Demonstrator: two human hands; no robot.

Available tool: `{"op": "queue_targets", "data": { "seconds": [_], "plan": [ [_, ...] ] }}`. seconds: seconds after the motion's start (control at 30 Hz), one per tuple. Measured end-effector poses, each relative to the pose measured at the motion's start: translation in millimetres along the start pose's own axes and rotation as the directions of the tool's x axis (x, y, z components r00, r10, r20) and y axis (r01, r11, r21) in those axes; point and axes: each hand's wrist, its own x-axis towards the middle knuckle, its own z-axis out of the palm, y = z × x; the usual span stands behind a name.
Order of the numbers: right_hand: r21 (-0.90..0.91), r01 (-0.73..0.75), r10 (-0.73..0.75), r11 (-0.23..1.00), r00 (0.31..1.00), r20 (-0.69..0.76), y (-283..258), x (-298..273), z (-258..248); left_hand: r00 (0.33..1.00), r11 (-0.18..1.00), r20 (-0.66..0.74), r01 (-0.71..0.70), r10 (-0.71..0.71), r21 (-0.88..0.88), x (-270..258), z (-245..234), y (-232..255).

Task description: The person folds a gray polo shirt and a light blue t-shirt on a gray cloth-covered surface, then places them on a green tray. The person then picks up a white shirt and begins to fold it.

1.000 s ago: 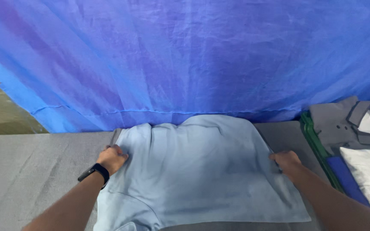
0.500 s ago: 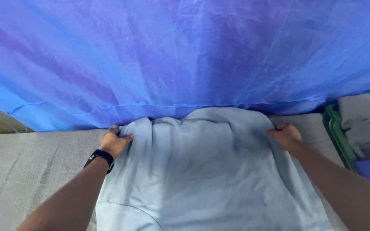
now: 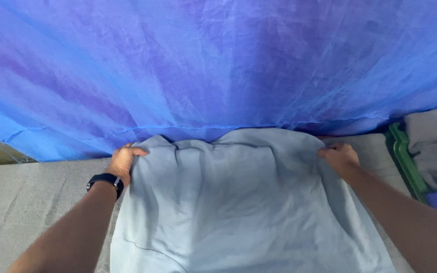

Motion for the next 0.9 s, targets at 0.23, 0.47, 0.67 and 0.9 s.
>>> {"op": "queue_targets", "data": {
  "seconds": [0.23, 0.47, 0.67, 0.9],
  "plan": [
    [0.405, -0.015, 0.032, 0.914, 0.999, -0.035, -6, -9, -15, 0.997, 0.966, -0.005, -0.072, 0.073, -0.247, 0, -21, 5],
    [0.849, -0.141, -0.036, 0.509, 0.982, 0.185, 1, 3, -31, 0.982, 0.968, -0.106, -0.132, 0.157, 0.212, 20, -38, -10],
    [0.862, -0.026, -0.024, 0.506, 0.999, 0.044, 0, -9, -54, 0.890, 0.874, 0.016, -0.450, 0.456, 0.185, 49, -46, -20],
    [0.431, 0.028, 0.014, 0.902, 0.995, -0.094, 15, -3, -39, 0.837, 0.779, -0.198, -0.351, 0.510, 0.520, 69, -60, -50]
  ]
}}
